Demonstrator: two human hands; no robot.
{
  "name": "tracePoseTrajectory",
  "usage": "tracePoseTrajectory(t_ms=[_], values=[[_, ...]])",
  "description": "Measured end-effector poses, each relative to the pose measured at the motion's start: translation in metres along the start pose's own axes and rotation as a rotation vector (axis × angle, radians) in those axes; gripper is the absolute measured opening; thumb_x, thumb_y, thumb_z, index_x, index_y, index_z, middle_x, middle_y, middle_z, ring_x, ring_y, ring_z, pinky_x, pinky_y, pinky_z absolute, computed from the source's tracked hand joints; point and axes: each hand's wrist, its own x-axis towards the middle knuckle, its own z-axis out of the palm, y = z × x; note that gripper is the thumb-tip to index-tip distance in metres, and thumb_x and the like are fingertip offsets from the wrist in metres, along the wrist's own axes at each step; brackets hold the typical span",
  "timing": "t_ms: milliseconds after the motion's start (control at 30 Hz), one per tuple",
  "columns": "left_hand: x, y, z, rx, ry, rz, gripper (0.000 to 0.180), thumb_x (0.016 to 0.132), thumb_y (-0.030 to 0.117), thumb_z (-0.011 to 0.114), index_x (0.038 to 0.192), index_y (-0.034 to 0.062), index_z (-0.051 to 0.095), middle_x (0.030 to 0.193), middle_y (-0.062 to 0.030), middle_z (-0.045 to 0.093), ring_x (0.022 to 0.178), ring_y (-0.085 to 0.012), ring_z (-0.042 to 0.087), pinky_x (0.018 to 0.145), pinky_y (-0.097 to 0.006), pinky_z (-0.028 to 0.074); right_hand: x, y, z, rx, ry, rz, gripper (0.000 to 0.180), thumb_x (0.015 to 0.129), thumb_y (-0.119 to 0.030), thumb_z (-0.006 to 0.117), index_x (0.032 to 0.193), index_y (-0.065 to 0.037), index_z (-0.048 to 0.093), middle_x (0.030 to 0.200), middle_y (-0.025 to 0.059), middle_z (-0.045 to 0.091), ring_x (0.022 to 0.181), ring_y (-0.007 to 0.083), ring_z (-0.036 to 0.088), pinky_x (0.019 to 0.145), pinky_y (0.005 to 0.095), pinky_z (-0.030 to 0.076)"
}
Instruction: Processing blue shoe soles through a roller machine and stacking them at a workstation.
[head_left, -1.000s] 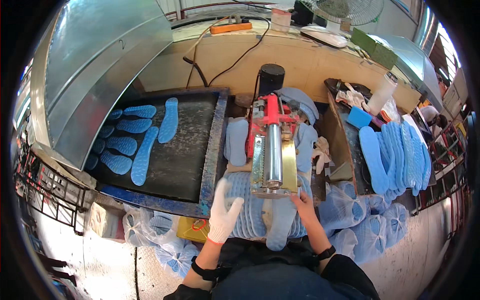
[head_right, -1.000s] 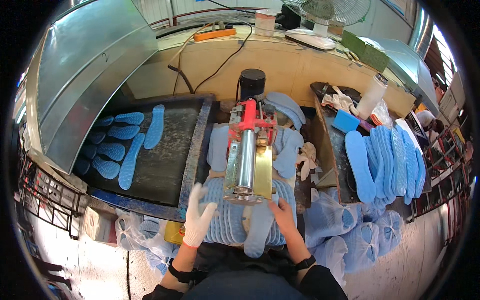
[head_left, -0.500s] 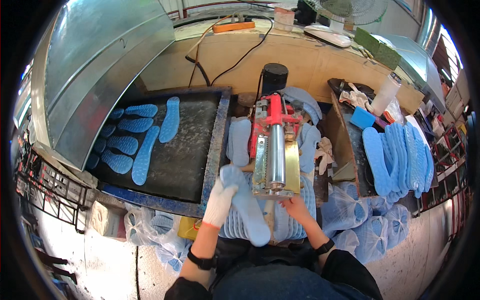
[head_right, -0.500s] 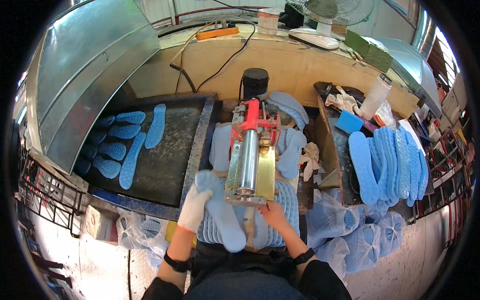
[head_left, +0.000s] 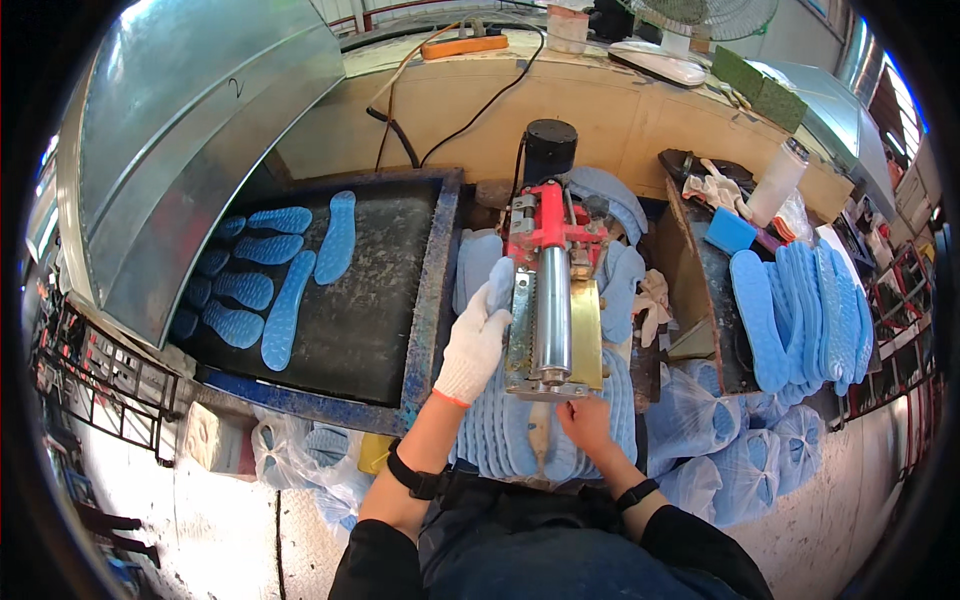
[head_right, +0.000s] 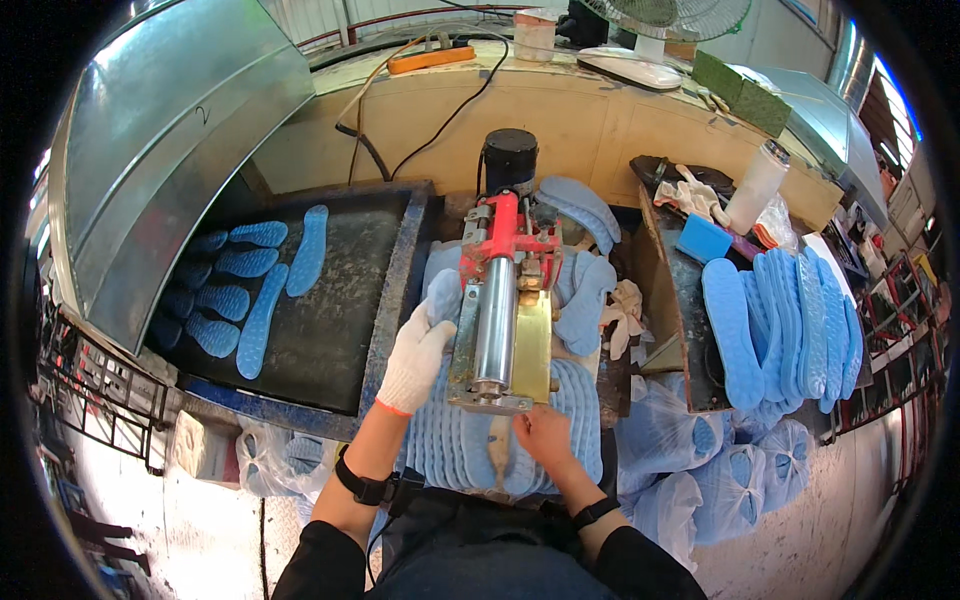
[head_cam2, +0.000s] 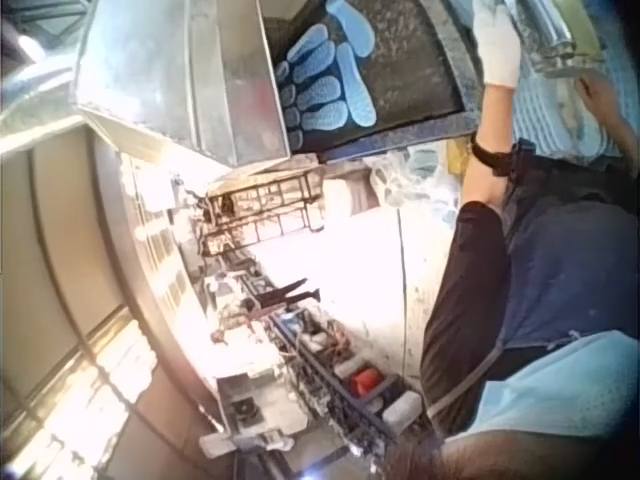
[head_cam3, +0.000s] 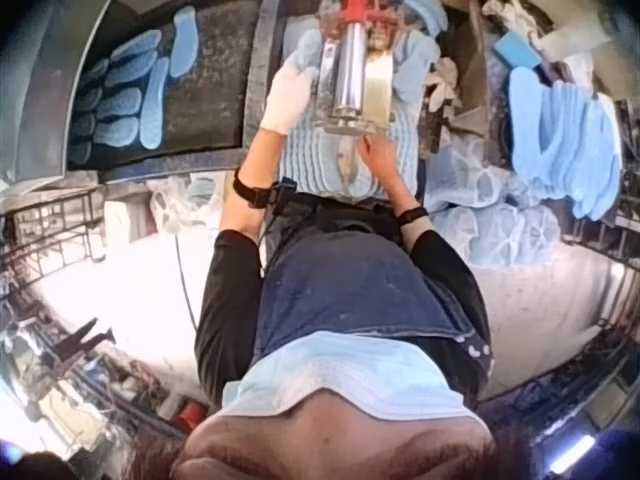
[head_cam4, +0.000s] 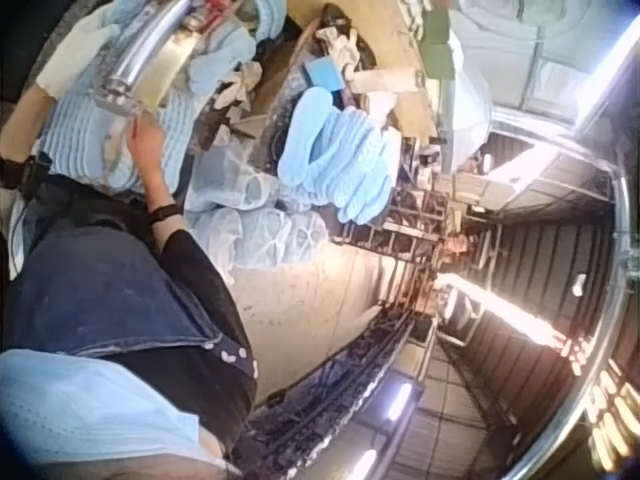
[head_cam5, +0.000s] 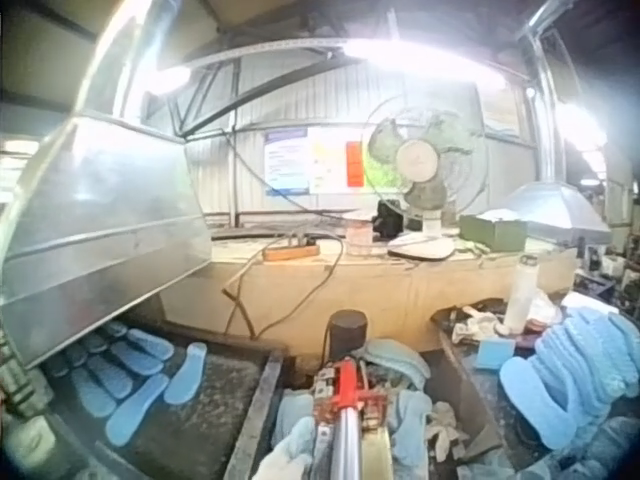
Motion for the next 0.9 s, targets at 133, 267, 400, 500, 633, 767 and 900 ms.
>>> tracePoseTrajectory(t_ms=[133, 267, 400, 500, 633, 767, 900], values=[[-0.020, 0.029, -0.006, 0.321, -0.035, 0.073, 0.044, 0.090, 0.015, 0.052, 0.133, 0.0072, 0.048, 0.109, -0.0268, 0.062, 0.103, -0.0418, 0.061, 0.090, -0.041, 0.046, 0.002, 0.002, 0.001, -0.013, -0.005, -0.018, 0.018, 0.077, -0.017, 0.066, 0.068, -0.006, 0.056, 0.061, 0.0136, 0.057, 0.056, 0.0345, 0.059, 0.050, 0.0442, 0.045], [-0.035, 0.036, -0.020, 0.253, -0.098, 0.110, 0.044, 0.089, 0.009, 0.053, 0.133, 0.0059, 0.049, 0.106, -0.0261, 0.063, 0.099, -0.0395, 0.063, 0.087, -0.040, 0.047, 0.003, -0.004, 0.000, -0.005, -0.009, -0.010, 0.017, 0.075, -0.017, 0.067, 0.068, -0.006, 0.056, 0.061, 0.0134, 0.057, 0.056, 0.0340, 0.059, 0.050, 0.0440, 0.045], [-0.063, 0.035, -0.024, 0.261, -0.140, 0.121, 0.046, 0.087, 0.003, 0.056, 0.133, 0.0048, 0.050, 0.110, -0.0248, 0.063, 0.095, -0.0381, 0.063, 0.084, -0.037, 0.048, 0.001, 0.002, 0.002, -0.047, 0.006, -0.033, 0.017, 0.075, -0.017, 0.068, 0.068, -0.006, 0.056, 0.061, 0.0134, 0.057, 0.056, 0.0334, 0.059, 0.051, 0.0442, 0.046], [-0.078, 0.038, -0.026, 0.164, -0.153, 0.107, 0.046, 0.087, 0.003, 0.057, 0.133, 0.0052, 0.050, 0.112, -0.0254, 0.061, 0.097, -0.0378, 0.063, 0.084, -0.036, 0.049, -0.001, 0.001, 0.002, -0.067, -0.006, -0.046, 0.018, 0.075, -0.017, 0.068, 0.067, -0.006, 0.056, 0.061, 0.0135, 0.058, 0.056, 0.0334, 0.060, 0.050, 0.0447, 0.046], [-0.078, 0.038, -0.037, -0.239, -0.264, 0.008, 0.048, 0.089, -0.003, 0.051, 0.136, -0.0015, 0.047, 0.130, -0.0134, 0.059, 0.118, -0.0212, 0.057, 0.096, -0.030, 0.042, -0.001, 0.001, 0.002, -0.088, -0.038, -0.020, 0.017, 0.076, -0.018, 0.067, 0.068, -0.007, 0.057, 0.062, 0.0131, 0.058, 0.056, 0.0338, 0.060, 0.051, 0.0447, 0.046], [-0.082, 0.040, -0.046, -0.547, -0.108, -0.190, 0.044, 0.090, -0.004, 0.048, 0.134, -0.0051, 0.048, 0.130, -0.0098, 0.056, 0.118, -0.0171, 0.054, 0.101, -0.029, 0.039, 0.002, -0.003, -0.003, -0.052, -0.010, -0.048, 0.016, 0.076, -0.018, 0.067, 0.070, -0.007, 0.057, 0.061, 0.0122, 0.057, 0.055, 0.0333, 0.059, 0.051, 0.0443, 0.046], [-0.072, 0.038, -0.051, -0.383, 0.016, -0.218, 0.042, 0.089, 0.005, 0.053, 0.130, -0.0058, 0.050, 0.124, -0.0077, 0.060, 0.113, -0.0159, 0.056, 0.099, -0.029, 0.040, 0.004, -0.005, -0.003, -0.026, -0.008, -0.048, 0.016, 0.076, -0.018, 0.067, 0.070, -0.007, 0.056, 0.061, 0.0123, 0.056, 0.055, 0.0335, 0.058, 0.051, 0.0442, 0.046]])
